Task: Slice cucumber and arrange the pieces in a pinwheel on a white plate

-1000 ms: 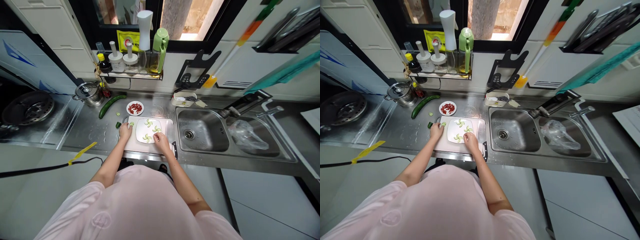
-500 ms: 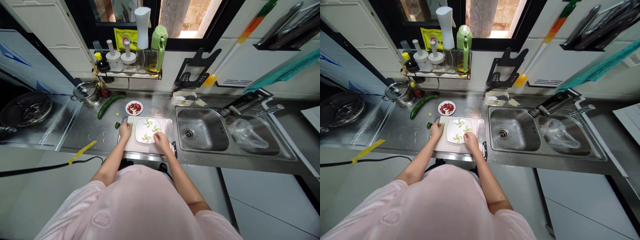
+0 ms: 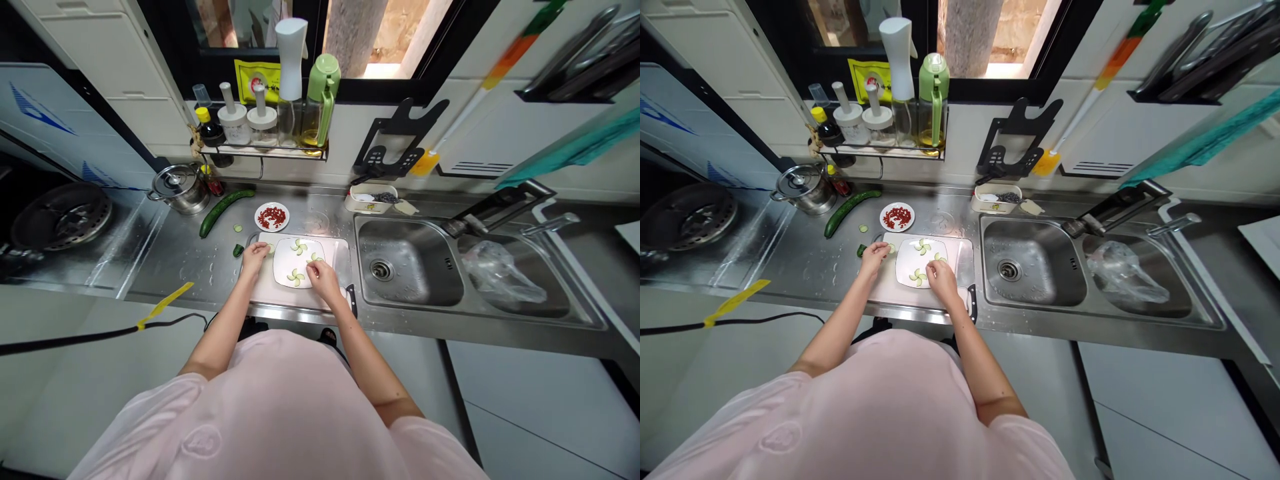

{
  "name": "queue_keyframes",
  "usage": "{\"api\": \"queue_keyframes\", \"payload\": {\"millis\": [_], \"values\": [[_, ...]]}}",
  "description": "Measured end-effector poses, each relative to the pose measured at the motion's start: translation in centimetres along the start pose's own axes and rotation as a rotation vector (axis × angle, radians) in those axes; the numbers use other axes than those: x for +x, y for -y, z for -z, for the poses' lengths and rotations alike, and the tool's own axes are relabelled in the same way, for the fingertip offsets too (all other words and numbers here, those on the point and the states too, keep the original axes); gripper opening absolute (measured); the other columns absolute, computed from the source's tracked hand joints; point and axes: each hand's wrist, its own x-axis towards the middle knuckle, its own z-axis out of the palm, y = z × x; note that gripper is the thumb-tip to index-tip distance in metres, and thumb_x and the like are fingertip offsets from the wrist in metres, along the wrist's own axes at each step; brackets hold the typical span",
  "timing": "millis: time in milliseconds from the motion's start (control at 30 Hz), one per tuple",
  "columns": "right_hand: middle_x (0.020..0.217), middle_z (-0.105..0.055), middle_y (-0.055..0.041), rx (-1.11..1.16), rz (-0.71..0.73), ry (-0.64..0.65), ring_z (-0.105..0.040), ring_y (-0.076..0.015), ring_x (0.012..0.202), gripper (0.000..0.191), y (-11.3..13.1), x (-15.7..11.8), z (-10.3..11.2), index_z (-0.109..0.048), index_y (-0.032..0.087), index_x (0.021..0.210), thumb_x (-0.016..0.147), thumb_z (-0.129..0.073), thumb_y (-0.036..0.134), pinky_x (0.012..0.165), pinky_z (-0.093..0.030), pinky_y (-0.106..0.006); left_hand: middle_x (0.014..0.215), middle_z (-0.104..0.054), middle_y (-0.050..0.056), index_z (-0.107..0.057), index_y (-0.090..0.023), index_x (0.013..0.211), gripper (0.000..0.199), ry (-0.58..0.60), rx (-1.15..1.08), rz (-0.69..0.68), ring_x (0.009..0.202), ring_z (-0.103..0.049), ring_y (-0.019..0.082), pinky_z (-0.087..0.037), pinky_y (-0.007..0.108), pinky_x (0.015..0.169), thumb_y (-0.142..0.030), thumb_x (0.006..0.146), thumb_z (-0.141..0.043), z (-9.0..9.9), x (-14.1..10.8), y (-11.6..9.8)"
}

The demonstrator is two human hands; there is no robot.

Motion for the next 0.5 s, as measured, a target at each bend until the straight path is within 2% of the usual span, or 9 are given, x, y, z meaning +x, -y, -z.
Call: {"api": "queue_keyframes", "payload": {"millis": [267, 500], "values": [[0.080, -0.061, -0.0029, 0.154, 0.071, -0.053, -0.054, -0.0150, 0.072, 0.017, 3.6, 2.4, 1.5, -0.062, 0.020, 0.086, 0.084, -0.047, 0.028, 0.067, -0.041, -0.026, 0.072, -0.065, 0.003, -0.066, -0.014, 0.084, 0.034, 0.186, -0.065, -0.006, 0.065, -0.057, 0.011, -0.043, 0.022, 0.061, -0.033, 0.058, -0.077, -1.2, -3.5, -4.3], [0.087, -0.065, -0.0037, 0.296, 0.098, -0.038, -0.056, -0.0152, 0.078, 0.022, 6.1, 3.7, 2.4, -0.062, 0.019, 0.090, 0.086, -0.047, 0.034, 0.071, -0.044, -0.026, 0.070, -0.064, 0.001, -0.063, -0.016, 0.089, 0.038, 0.321, -0.050, -0.116, 0.067, -0.060, 0.012, -0.046, 0.025, 0.068, -0.035, 0.060, -0.077, -1.7, -5.4, -6.2]]}}
